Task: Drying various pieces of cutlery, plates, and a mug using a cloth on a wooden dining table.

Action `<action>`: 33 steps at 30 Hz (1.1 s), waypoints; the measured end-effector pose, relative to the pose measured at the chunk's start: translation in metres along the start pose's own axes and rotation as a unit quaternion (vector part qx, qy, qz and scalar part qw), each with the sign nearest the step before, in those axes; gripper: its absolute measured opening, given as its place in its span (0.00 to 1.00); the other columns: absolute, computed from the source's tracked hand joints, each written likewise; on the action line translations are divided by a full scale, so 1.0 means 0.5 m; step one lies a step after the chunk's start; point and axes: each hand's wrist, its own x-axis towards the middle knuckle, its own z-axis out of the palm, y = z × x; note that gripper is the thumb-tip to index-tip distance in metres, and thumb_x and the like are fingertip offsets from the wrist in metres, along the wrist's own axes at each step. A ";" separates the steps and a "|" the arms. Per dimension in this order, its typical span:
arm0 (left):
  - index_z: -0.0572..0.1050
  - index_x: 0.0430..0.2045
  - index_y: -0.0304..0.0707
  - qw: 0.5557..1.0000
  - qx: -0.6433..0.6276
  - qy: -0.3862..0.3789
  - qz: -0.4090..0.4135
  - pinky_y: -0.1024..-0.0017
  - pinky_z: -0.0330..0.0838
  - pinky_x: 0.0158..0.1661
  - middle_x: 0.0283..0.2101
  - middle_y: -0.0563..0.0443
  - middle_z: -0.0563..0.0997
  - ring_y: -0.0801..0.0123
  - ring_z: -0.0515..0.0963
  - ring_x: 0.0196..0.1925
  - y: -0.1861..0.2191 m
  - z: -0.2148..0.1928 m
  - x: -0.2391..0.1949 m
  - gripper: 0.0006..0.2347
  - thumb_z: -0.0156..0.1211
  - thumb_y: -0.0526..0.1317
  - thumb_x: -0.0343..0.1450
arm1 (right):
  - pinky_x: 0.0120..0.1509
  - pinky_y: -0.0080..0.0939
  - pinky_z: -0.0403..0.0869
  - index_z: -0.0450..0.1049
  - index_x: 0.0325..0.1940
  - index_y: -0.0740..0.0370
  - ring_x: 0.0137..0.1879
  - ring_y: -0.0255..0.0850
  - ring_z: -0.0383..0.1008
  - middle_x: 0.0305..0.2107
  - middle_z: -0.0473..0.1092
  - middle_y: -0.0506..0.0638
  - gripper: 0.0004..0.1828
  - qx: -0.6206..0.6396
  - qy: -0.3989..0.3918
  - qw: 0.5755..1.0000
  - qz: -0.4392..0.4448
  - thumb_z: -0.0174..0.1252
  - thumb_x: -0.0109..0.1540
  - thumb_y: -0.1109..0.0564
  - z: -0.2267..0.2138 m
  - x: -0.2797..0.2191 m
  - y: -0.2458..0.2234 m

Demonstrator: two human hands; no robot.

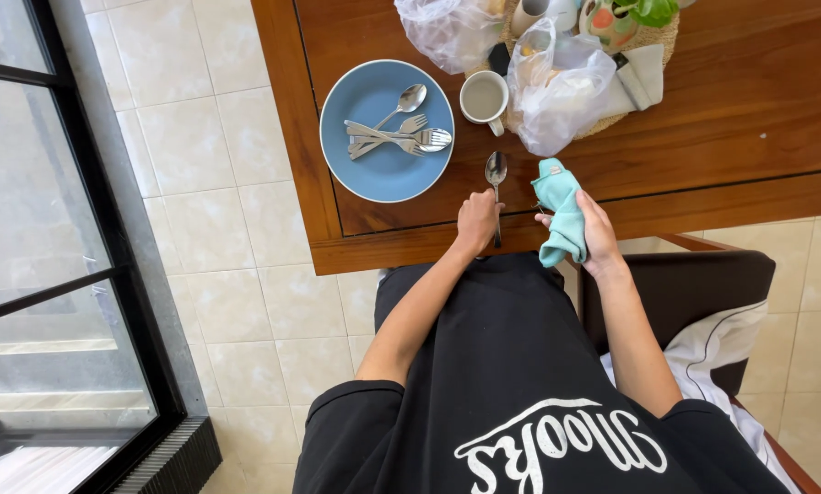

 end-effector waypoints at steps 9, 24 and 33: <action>0.77 0.26 0.33 0.997 -0.028 0.068 0.015 0.52 0.76 0.31 0.29 0.37 0.82 0.43 0.83 0.31 0.039 -0.163 0.011 0.14 0.62 0.45 0.75 | 0.54 0.45 0.80 0.56 0.75 0.70 0.51 0.52 0.79 0.58 0.70 0.64 0.32 -0.010 -0.014 1.000 -0.002 0.43 0.74 0.44 -0.004 0.022 0.005; 0.79 0.39 0.40 0.964 0.173 0.161 0.119 0.61 0.74 0.42 0.47 0.54 0.76 0.58 0.76 0.48 -0.200 -0.415 0.126 0.10 0.69 0.33 0.65 | 0.54 0.46 0.80 0.58 0.73 0.68 0.51 0.51 0.79 0.55 0.71 0.62 0.30 -0.004 -0.020 0.999 0.030 0.45 0.73 0.45 0.037 0.048 0.013; 0.80 0.34 0.42 0.935 0.223 0.174 0.215 0.64 0.70 0.39 0.42 0.58 0.78 0.62 0.75 0.44 -0.237 -0.429 0.133 0.05 0.67 0.35 0.68 | 0.54 0.46 0.81 0.58 0.73 0.68 0.50 0.52 0.80 0.54 0.72 0.63 0.29 -0.012 -0.021 1.000 0.014 0.44 0.73 0.46 0.048 0.054 0.030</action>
